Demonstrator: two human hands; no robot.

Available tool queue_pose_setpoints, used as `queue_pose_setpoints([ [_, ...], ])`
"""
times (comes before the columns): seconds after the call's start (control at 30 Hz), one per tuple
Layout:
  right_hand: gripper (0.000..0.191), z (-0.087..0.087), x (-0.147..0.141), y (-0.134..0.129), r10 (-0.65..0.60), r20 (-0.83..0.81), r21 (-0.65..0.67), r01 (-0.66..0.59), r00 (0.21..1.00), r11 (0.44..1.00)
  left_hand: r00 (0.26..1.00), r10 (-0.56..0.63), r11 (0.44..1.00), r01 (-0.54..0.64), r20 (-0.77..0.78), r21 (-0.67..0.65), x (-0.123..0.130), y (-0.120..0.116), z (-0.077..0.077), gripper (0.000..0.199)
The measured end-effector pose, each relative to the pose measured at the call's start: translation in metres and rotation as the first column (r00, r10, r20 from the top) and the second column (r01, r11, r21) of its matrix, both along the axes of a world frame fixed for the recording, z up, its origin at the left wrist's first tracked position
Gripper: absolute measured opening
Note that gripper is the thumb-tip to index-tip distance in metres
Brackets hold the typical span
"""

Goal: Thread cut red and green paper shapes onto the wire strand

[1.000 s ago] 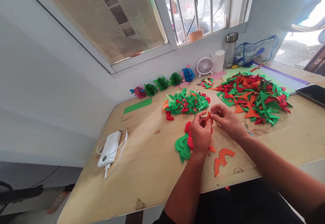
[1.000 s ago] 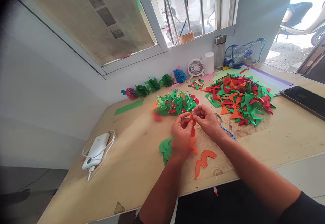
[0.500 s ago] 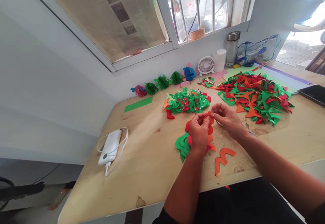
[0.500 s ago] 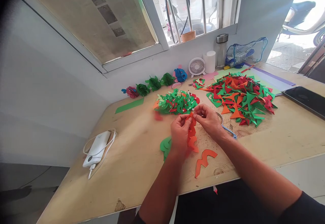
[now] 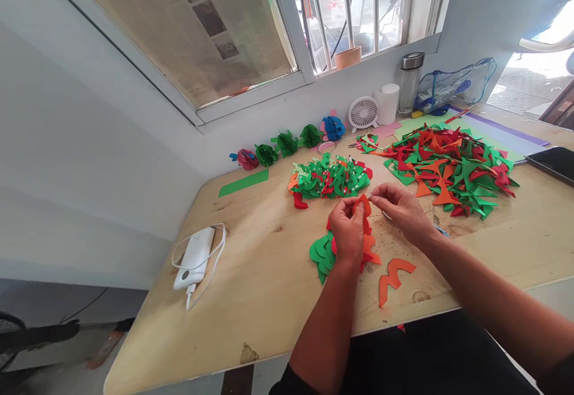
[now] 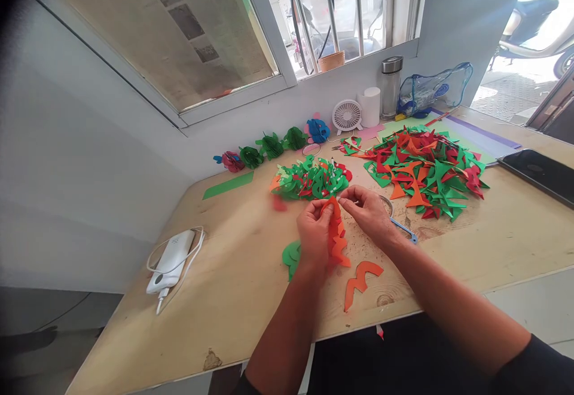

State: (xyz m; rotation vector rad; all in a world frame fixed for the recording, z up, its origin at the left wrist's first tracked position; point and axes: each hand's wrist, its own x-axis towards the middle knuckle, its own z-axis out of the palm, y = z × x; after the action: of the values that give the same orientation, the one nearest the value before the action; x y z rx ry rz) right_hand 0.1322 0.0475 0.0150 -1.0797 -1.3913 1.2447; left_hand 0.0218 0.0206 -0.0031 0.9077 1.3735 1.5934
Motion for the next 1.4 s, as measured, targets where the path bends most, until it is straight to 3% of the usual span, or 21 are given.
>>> queue_pose_setpoints([
  [0.5, 0.024, -0.004, -0.001, 0.001, 0.010, 0.025, 0.024, -0.011, 1.000, 1.000, 0.997, -0.012, 1.000, 0.012, 0.081, -0.001, 0.003, -0.002, 0.005, 0.011],
  [1.4, 0.018, -0.005, -0.001, 0.000, 0.007, 0.022, 0.000, -0.007, 1.000, 1.000, 0.997, -0.031, 1.000, 0.031, 0.070, 0.000, 0.003, -0.004, 0.009, 0.008],
])
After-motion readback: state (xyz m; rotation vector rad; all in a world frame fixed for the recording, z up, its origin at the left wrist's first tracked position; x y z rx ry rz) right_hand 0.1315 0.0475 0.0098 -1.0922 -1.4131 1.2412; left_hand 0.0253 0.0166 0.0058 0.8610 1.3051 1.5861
